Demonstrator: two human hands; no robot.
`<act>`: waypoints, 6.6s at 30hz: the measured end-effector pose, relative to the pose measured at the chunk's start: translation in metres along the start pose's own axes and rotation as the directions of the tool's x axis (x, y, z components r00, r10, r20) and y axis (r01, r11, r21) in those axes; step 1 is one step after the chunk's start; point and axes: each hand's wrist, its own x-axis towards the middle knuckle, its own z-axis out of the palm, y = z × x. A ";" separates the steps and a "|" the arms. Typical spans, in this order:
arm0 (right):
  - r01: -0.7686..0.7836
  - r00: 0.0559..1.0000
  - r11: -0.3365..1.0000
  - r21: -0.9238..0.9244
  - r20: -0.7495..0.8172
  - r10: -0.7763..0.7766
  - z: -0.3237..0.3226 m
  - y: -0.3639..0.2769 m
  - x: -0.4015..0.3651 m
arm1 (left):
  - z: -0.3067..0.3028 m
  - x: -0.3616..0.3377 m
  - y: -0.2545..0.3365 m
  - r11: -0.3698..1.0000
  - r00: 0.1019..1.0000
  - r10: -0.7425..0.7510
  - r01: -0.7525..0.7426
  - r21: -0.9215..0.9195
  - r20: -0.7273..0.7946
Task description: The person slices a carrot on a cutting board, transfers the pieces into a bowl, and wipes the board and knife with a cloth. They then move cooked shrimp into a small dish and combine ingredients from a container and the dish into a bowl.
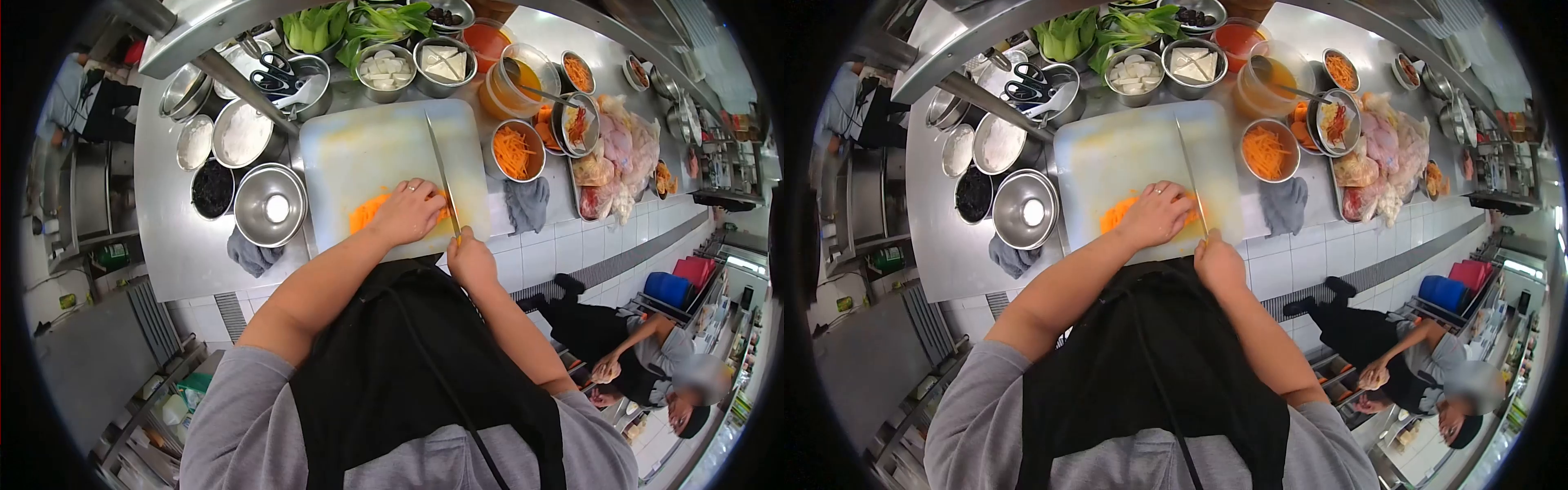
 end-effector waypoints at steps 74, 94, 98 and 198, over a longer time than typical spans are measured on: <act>-0.007 0.999 1.000 -0.008 0.044 0.008 0.013 -0.016 0.003 | -0.007 -0.011 -0.003 0.993 1.000 -0.020 0.020 0.114 -0.003; 0.003 1.000 1.000 0.009 0.016 -0.003 0.019 -0.018 0.010 | -0.004 -0.011 -0.004 0.993 0.999 -0.036 0.038 0.108 -0.016; 0.030 1.000 1.000 0.004 0.010 -0.030 0.000 -0.029 0.003 | -0.007 -0.012 -0.002 0.994 0.997 -0.075 0.073 0.077 0.030; 0.072 0.997 0.997 0.022 -0.042 -0.071 0.036 -0.032 0.003 | -0.032 -0.034 -0.014 0.999 0.992 -0.048 0.047 -0.008 -0.119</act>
